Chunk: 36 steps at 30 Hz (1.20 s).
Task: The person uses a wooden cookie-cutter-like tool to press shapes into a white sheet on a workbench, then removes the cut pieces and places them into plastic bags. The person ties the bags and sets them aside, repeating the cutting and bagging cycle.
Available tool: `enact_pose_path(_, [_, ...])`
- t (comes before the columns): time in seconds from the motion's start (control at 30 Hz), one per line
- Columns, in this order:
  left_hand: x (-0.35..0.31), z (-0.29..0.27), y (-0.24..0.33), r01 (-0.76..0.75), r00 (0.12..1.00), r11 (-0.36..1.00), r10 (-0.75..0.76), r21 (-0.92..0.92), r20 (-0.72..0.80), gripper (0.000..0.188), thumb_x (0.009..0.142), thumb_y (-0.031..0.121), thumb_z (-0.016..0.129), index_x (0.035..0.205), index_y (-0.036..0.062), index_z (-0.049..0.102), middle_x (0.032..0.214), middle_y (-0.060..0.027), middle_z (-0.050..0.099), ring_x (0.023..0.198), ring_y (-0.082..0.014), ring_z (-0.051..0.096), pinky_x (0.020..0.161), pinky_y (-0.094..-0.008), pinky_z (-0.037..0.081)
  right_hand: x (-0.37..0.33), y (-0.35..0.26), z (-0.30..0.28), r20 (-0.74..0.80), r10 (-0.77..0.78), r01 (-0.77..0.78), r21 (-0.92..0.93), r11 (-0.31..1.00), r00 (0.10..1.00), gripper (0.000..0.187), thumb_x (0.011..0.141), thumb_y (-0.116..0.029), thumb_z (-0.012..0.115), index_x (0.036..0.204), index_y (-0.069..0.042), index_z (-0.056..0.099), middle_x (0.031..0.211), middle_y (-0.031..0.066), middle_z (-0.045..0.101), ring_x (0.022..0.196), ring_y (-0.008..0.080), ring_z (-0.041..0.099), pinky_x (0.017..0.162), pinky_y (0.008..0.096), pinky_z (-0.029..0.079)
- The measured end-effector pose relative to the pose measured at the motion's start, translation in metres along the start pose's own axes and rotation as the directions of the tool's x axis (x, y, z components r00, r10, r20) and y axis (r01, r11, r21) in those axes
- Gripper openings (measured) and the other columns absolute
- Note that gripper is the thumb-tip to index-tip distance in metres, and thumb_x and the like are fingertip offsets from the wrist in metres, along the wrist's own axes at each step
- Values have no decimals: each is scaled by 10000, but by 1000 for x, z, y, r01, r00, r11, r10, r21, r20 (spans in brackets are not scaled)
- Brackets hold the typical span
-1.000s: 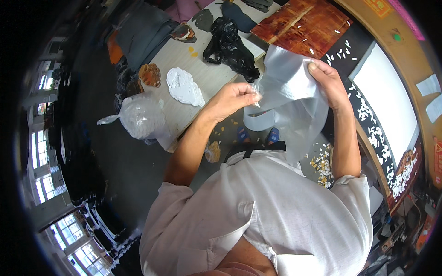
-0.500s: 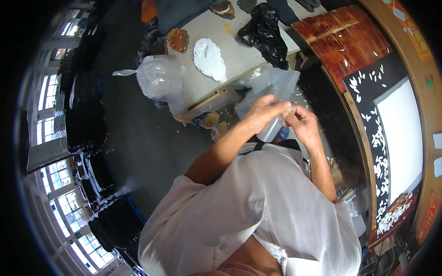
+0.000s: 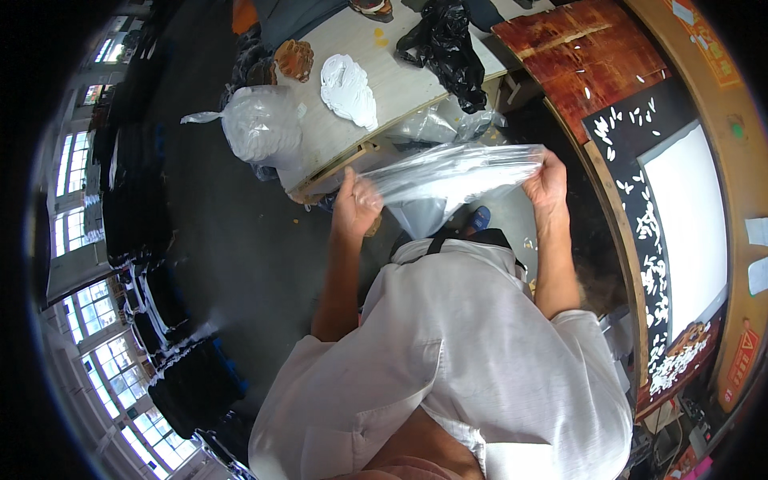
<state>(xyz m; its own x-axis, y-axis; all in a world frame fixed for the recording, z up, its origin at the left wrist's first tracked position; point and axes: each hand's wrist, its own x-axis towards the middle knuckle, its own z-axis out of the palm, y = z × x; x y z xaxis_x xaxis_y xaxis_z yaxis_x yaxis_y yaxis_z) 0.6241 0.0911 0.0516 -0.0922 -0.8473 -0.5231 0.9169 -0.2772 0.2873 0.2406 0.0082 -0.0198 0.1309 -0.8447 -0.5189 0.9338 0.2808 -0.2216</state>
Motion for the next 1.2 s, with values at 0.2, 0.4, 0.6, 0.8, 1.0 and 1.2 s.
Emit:
enact_pose_path(0.2, [-38,-10,8,-24,956,124,292,992,-14,560,965,455,667,1319,45,522,1026,-137,608,866,-243,617,793,-397,522,8,26,58,112,198,-184,-124,975,974,163,1011,-91,523,858,-49,562,715,13,562,570,101,541,526,220,498])
enact_pose_path(0.4, [-15,72,-32,-178,928,-555,181,812,327,831,845,326,757,1509,-11,386,1427,-306,511,1325,-435,513,1101,-471,428,-19,72,127,152,347,-196,-593,781,925,91,1041,-142,546,1021,-69,596,791,-5,578,596,81,530,525,214,476])
enact_pose_path(0.6, [42,43,14,-165,813,-534,401,829,421,415,832,46,611,1243,-13,624,1138,-264,685,1054,-427,660,948,-490,520,-46,79,147,318,357,365,-928,-73,878,597,871,-243,808,1362,-9,562,997,93,702,809,225,668,819,356,536])
enact_pose_path(0.8, [75,23,48,16,1000,878,-11,478,-13,302,889,2,586,1181,22,658,972,-145,720,836,-261,720,692,-402,595,-16,60,125,232,-71,180,-885,-428,970,283,864,-45,615,1118,-34,740,839,141,725,791,268,709,759,359,541])
enact_pose_path(1.0, [54,23,58,200,950,571,-312,796,-14,209,928,188,654,1052,20,659,838,-19,595,642,-93,514,512,-257,400,18,55,146,101,94,31,-825,564,990,191,906,-104,643,1081,-29,634,988,82,694,872,181,689,800,316,577])
enact_pose_path(1.2, [67,17,83,29,931,718,-273,695,243,432,971,166,612,1363,-7,554,1042,-62,662,868,-120,622,738,-281,503,19,102,226,154,410,87,-980,178,899,766,729,-149,829,1418,-17,521,975,60,660,880,154,669,822,282,556])
